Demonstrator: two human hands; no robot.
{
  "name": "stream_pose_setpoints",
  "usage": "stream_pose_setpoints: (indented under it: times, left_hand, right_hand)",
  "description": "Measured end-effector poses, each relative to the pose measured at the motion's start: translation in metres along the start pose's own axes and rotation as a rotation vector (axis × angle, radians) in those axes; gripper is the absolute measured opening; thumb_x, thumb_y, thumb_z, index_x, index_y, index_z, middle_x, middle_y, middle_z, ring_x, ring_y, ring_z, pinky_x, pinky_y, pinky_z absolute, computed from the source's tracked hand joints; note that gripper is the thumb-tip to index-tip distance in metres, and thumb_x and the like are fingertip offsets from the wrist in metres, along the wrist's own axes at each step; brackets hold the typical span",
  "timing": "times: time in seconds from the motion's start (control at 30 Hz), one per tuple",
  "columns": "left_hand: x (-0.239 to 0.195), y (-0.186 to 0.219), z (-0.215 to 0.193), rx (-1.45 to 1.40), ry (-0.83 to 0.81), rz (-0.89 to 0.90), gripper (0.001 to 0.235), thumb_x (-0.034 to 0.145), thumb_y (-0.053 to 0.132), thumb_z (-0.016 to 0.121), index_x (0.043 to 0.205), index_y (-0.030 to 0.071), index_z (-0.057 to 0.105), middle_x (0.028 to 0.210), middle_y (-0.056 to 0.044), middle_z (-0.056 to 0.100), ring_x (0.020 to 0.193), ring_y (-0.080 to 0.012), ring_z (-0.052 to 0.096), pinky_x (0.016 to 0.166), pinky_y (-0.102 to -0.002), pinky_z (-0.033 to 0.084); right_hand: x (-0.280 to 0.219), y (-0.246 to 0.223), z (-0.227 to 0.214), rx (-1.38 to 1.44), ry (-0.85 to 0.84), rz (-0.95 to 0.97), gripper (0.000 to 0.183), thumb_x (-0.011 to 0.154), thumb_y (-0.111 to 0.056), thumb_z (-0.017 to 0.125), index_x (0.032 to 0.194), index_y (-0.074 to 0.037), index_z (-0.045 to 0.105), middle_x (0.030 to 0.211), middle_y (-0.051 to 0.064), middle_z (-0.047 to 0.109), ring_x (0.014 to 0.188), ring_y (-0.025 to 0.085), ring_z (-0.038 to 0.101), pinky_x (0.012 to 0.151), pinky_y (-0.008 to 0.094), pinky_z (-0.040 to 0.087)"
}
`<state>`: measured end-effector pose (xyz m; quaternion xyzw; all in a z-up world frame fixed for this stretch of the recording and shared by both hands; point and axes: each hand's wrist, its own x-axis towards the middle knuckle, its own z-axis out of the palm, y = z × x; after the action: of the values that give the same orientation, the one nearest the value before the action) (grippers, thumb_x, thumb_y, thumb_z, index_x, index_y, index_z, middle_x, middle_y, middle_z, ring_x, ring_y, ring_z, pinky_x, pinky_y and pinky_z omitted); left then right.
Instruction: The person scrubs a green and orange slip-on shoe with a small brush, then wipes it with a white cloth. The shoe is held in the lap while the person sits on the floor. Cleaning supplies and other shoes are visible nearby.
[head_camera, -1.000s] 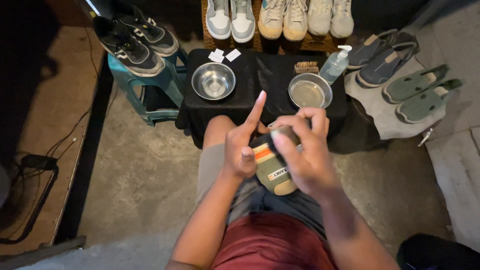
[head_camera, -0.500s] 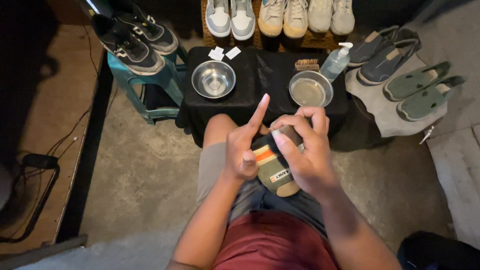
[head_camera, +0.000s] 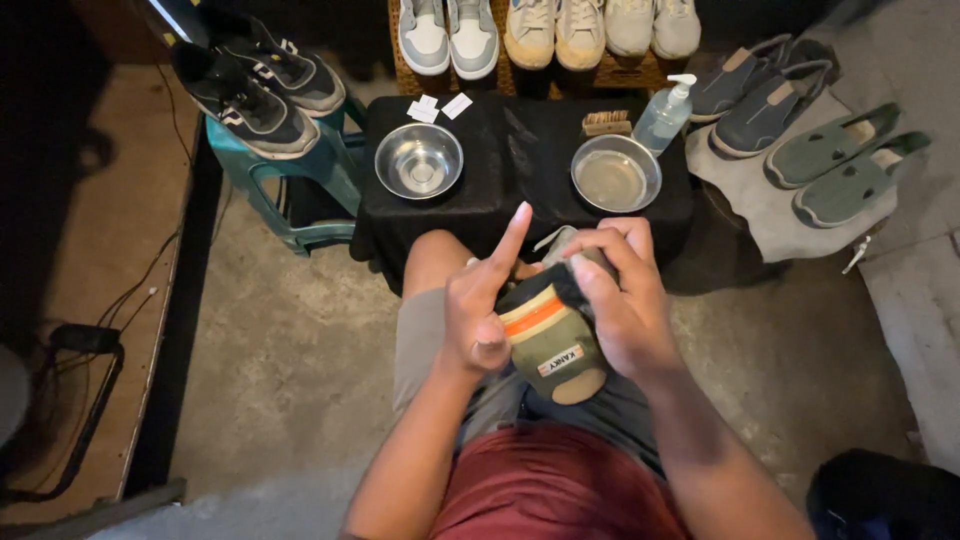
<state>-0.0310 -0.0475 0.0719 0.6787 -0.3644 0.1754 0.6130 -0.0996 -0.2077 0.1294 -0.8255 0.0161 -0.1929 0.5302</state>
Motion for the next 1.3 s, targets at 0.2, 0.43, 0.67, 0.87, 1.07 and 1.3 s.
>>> stream_pose_setpoints:
  times: [0.2,0.43,0.67,0.87,1.07,1.3]
  left_hand:
    - [0.000,-0.001,0.002,-0.077,0.041,0.012,0.123,0.083,0.092,0.002,0.150,0.000,0.049,0.087,-0.001,0.076,0.079,-0.0171,0.074,0.079,-0.026,0.058]
    - [-0.003,-0.002,0.005,-0.038,0.009,0.036,0.122,0.084,0.091,0.004,0.150,-0.001,0.048,0.088,-0.003,0.076,0.079,-0.0197,0.074,0.080,-0.029,0.059]
    - [0.000,-0.001,0.001,-0.085,0.048,0.003,0.121,0.085,0.091,0.003,0.150,0.000,0.049,0.086,-0.003,0.075,0.079,-0.0178,0.074,0.080,-0.028,0.059]
    - [0.005,0.002,0.006,-0.045,0.021,0.025,0.118,0.087,0.089,0.001,0.150,0.003,0.049,0.086,-0.002,0.075,0.078,-0.0197,0.073,0.079,-0.031,0.059]
    - [0.001,-0.003,0.001,-0.055,0.061,-0.010,0.120,0.085,0.090,0.001,0.151,0.001,0.046,0.086,-0.005,0.075,0.077,-0.0188,0.073,0.079,-0.029,0.060]
    - [0.002,-0.005,0.006,-0.011,0.033,0.017,0.122,0.084,0.091,-0.001,0.153,0.002,0.044,0.089,-0.006,0.075,0.083,-0.0230,0.075,0.082,-0.033,0.059]
  right_hand:
    - [-0.008,0.072,0.007,0.121,0.076,0.030,0.027,0.106,-0.028,0.046,0.106,-0.010,0.067,0.103,0.012,0.053,0.108,0.026,0.053,0.107,0.036,0.036]
    - [-0.009,-0.014,0.001,-0.096,0.052,-0.115,0.021,0.094,-0.034,0.066,0.104,-0.018,0.074,0.112,0.002,0.047,0.116,0.019,0.049,0.111,0.037,0.034]
    - [-0.003,0.039,0.009,0.049,0.059,0.019,0.027,0.104,-0.020,0.051,0.119,-0.011,0.072,0.108,0.016,0.061,0.107,0.027,0.057,0.106,0.040,0.039]
    - [-0.006,-0.022,0.006,-0.101,0.055,-0.229,0.047,0.095,-0.034,0.061,0.139,-0.016,0.068,0.107,0.009,0.060,0.108,0.025,0.054,0.111,0.043,0.033]
    - [0.009,0.032,0.011,0.066,0.013,-0.031,0.040,0.106,-0.026,0.049,0.140,-0.013,0.067,0.102,0.014,0.063,0.100,0.019,0.052,0.102,0.036,0.040]
    - [0.000,-0.036,0.004,-0.127,-0.031,-0.182,0.063,0.089,-0.043,0.072,0.146,-0.018,0.062,0.105,0.007,0.054,0.106,0.025,0.047,0.110,0.042,0.033]
